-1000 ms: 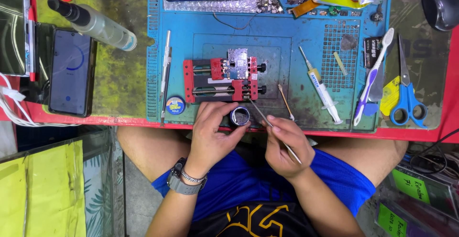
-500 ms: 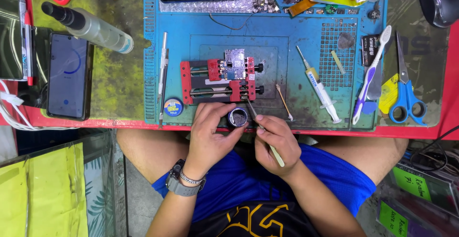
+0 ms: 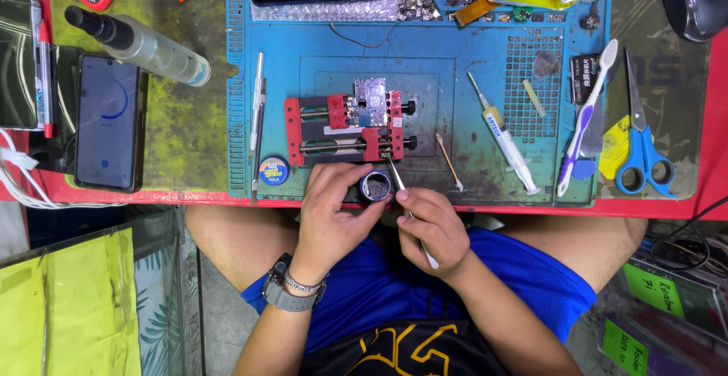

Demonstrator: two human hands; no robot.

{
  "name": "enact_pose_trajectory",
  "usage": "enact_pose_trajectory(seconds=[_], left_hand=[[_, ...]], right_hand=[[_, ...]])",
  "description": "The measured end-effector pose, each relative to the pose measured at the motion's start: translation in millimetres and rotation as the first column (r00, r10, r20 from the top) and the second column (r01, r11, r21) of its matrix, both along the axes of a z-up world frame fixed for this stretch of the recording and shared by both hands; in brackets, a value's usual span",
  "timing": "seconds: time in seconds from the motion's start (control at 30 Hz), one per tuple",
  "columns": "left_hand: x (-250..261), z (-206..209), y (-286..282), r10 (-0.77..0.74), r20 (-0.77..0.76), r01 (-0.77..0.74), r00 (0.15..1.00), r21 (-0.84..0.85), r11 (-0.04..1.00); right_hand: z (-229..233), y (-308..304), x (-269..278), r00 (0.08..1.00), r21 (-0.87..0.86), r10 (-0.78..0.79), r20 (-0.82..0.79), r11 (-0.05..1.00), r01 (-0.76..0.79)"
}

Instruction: The person uses a soldering iron to apply heat to a small electronic component held in a red vise. They then use a small brush to apply a substance from a container onto the component.

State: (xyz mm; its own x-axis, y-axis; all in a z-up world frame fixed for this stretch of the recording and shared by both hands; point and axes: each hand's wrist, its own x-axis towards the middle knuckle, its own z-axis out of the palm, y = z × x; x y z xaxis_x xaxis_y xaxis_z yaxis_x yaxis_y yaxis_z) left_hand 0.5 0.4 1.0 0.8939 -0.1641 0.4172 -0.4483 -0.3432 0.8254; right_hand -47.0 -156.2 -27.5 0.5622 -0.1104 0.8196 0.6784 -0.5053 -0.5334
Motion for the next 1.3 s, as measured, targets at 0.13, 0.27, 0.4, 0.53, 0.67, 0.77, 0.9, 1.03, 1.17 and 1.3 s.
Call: enact_pose_trajectory(seconds=[0.13,0.27,0.4,0.53,0.67,0.77,0.9,1.03,1.17,1.3], left_hand=[[0.0,1.6,-0.3,-0.001,-0.005,0.001,1.000,-0.006,1.000],[-0.4,0.2,-0.1,-0.010,0.005,0.010,1.000,-0.010,1.000],[-0.9,1.1,-0.2,-0.011,0.008,0.011,1.000,-0.013,1.000],[-0.8,0.1,0.7,-0.011,0.008,0.011,1.000,-0.009,1.000],[-0.8,-0.7,0.9,-0.018,-0.006,0.018,1.000,-0.014,1.000],[-1.2,-1.4,2.6,-0.021,-0.018,0.021,1.000,-0.031,0.999],[-1.3,14.7,15.8,-0.009,-0.067,0.001,0.998,-0.120,0.993],[19.0,38.5,59.9,0.101,-0.079,-0.090,0.992,0.138,0.986],[62.1,30.0,101.7,0.316,-0.019,-0.301,0.949,0.259,0.918],[79.6,-9.2,129.1,0.482,-0.060,-0.427,0.874,0.380,0.821]], right_hand=[[3.0,-4.8,1.0,0.999,-0.030,0.036,0.004,0.999,-0.036],[-0.6,-5.9,2.7,0.999,-0.055,0.046,0.029,0.998,-0.045],[-5.9,-5.8,2.3,0.998,-0.080,0.034,0.060,0.996,-0.029],[-8.7,-5.6,1.7,0.997,-0.088,0.025,0.072,0.996,-0.019],[-13.8,-8.1,0.4,0.996,-0.100,0.032,0.085,0.995,-0.024],[-7.6,-12.3,-4.3,0.996,-0.104,0.064,0.069,0.993,-0.057],[-11.4,-27.8,-29.1,0.991,-0.054,0.124,-0.059,0.990,-0.127],[-3.0,-42.5,-57.4,0.970,-0.140,0.123,-0.210,0.978,-0.154],[2.7,-32.6,-68.9,0.980,-0.032,-0.007,-0.199,0.999,0.000],[5.9,-29.6,-74.2,0.949,0.197,0.134,-0.284,0.977,-0.079]])
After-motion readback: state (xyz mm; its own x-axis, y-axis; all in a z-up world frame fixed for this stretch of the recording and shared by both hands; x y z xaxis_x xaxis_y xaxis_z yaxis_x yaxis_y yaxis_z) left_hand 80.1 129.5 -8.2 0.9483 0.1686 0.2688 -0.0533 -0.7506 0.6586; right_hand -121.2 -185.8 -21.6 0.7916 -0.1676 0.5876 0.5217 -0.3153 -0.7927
